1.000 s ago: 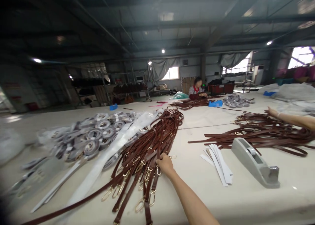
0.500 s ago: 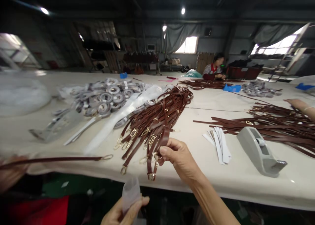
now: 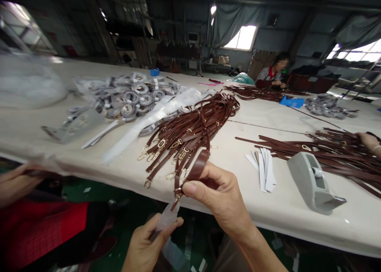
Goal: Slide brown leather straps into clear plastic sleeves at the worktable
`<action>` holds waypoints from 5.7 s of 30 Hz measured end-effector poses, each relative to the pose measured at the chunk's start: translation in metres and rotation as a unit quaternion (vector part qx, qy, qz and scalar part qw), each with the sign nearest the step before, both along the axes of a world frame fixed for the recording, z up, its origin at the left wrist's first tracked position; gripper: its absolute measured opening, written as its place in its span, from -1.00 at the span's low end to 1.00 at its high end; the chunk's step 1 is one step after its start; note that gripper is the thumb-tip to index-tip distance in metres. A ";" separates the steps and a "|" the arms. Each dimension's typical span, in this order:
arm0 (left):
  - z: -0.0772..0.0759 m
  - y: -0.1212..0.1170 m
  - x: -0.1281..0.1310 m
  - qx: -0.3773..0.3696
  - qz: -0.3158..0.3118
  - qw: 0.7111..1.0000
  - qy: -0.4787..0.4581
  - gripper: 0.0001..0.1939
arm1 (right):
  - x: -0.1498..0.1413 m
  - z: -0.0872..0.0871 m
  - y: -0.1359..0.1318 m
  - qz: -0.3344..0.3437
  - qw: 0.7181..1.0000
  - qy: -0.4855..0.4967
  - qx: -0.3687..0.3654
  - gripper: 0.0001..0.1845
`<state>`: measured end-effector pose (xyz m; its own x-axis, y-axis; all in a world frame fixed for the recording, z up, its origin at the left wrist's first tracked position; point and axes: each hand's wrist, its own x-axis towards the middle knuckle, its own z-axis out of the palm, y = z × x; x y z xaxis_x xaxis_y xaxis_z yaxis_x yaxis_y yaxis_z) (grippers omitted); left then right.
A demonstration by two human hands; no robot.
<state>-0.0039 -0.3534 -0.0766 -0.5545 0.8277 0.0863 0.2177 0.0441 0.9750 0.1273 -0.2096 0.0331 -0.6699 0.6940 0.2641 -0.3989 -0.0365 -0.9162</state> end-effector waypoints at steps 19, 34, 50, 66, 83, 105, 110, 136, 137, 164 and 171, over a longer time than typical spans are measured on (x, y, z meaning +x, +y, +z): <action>0.002 -0.006 0.000 -0.043 -0.052 0.995 -0.067 -0.78 | -0.016 -0.053 -0.023 0.022 0.995 -0.085 -0.052 -0.87; 0.020 -0.020 0.003 -0.062 -0.061 0.968 -0.235 -0.66 | -0.018 -0.079 -0.044 0.059 0.968 -0.019 -0.244 -0.68; 0.009 -0.020 0.001 -0.088 -0.052 0.975 -0.199 -0.63 | -0.027 -0.053 -0.021 0.091 0.984 -0.071 -0.132 -0.59; 0.003 -0.049 -0.005 -0.155 -0.058 0.963 -0.213 -0.57 | -0.048 -0.120 -0.046 0.099 0.853 0.109 -0.501 -0.56; 0.023 -0.012 0.006 -0.065 0.019 0.989 -0.130 -0.76 | -0.024 -0.029 -0.027 0.094 0.989 -0.056 -0.096 -0.75; 0.019 -0.005 0.018 -0.030 0.008 0.993 -0.118 -0.76 | -0.015 -0.039 -0.027 0.027 0.994 -0.073 -0.076 -0.74; 0.024 -0.006 0.017 -0.034 0.020 0.992 -0.118 -0.78 | -0.018 -0.040 -0.031 0.044 0.993 -0.068 -0.082 -0.75; 0.030 -0.004 0.016 -0.034 -0.038 0.966 -0.254 -0.67 | -0.024 -0.050 -0.037 0.001 0.984 -0.080 -0.159 -0.67; 0.029 -0.005 0.015 -0.033 -0.045 0.964 -0.259 -0.68 | -0.024 -0.050 -0.037 0.003 0.983 -0.081 -0.162 -0.67; 0.108 0.086 -0.005 0.093 -0.074 0.986 -0.118 -0.49 | -0.022 0.048 0.028 0.041 0.997 0.009 0.064 -0.77; 0.124 0.086 0.002 0.072 -0.138 0.977 -0.147 -0.37 | -0.024 0.059 0.052 0.022 0.997 0.017 0.076 -0.73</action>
